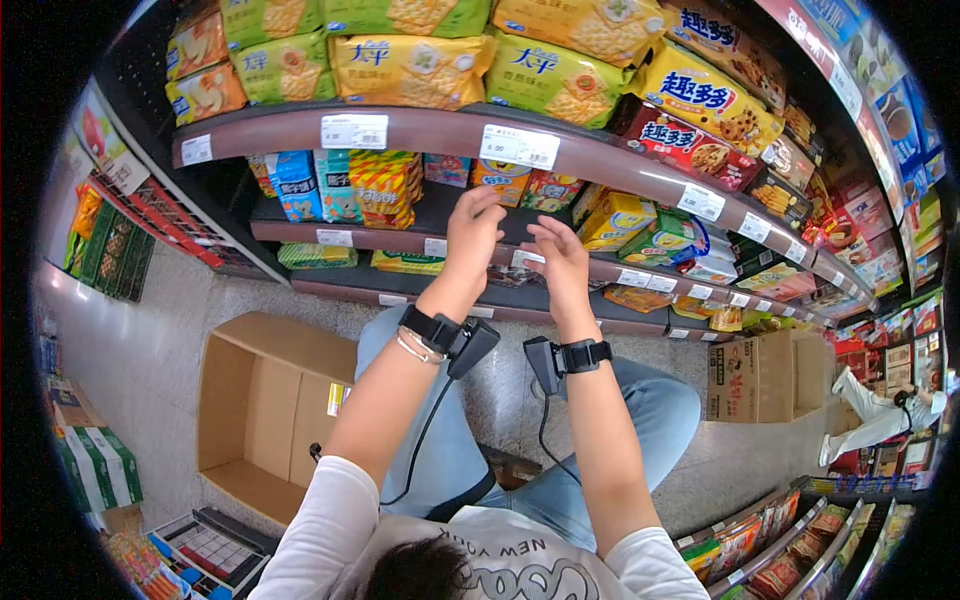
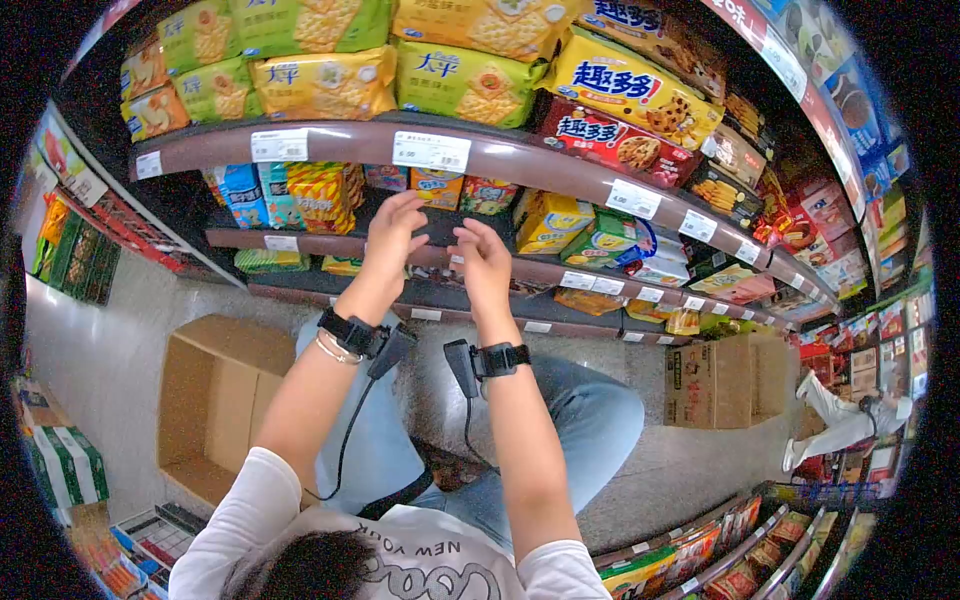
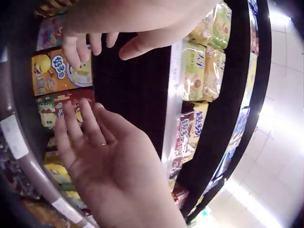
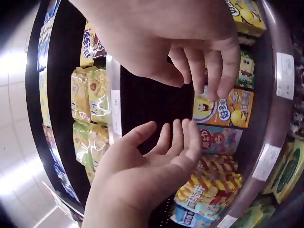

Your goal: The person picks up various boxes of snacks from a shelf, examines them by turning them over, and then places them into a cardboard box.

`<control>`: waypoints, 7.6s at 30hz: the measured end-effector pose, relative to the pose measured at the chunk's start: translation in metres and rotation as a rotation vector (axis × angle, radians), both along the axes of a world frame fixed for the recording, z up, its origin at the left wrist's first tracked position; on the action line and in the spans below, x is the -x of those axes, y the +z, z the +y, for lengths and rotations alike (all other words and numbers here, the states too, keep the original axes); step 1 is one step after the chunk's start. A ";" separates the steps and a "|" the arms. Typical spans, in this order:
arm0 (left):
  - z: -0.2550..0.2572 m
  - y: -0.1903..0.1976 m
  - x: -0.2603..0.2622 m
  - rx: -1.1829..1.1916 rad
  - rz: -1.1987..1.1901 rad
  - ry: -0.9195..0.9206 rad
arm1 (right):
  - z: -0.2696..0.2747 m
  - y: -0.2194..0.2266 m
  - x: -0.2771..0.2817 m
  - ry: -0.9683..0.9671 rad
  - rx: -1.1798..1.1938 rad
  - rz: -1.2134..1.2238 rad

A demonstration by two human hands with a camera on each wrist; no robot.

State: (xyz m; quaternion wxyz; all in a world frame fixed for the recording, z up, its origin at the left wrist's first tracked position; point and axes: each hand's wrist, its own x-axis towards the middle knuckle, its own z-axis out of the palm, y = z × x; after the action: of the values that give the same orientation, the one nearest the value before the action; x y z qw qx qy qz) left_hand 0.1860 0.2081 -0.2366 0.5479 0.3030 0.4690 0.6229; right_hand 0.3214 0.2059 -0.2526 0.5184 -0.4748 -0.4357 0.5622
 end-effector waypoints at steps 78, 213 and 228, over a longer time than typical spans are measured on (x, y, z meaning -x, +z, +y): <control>-0.055 -0.060 -0.013 0.191 -0.430 -0.461 | -0.079 -0.015 -0.057 -0.048 -0.489 -0.711; -0.328 -0.390 0.280 0.682 0.300 0.507 | -0.169 -0.237 0.329 0.903 0.436 -0.372; -0.327 -0.379 0.294 0.713 0.870 0.447 | -0.174 -0.260 0.318 0.860 0.165 -0.522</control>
State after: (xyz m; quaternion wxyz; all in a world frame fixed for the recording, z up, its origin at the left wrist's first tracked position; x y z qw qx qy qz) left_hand -0.1076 -0.1187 -0.6156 0.2295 0.2215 0.8822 0.3463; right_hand 0.0029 0.0316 -0.5126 0.0748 -0.4165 -0.6608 0.6199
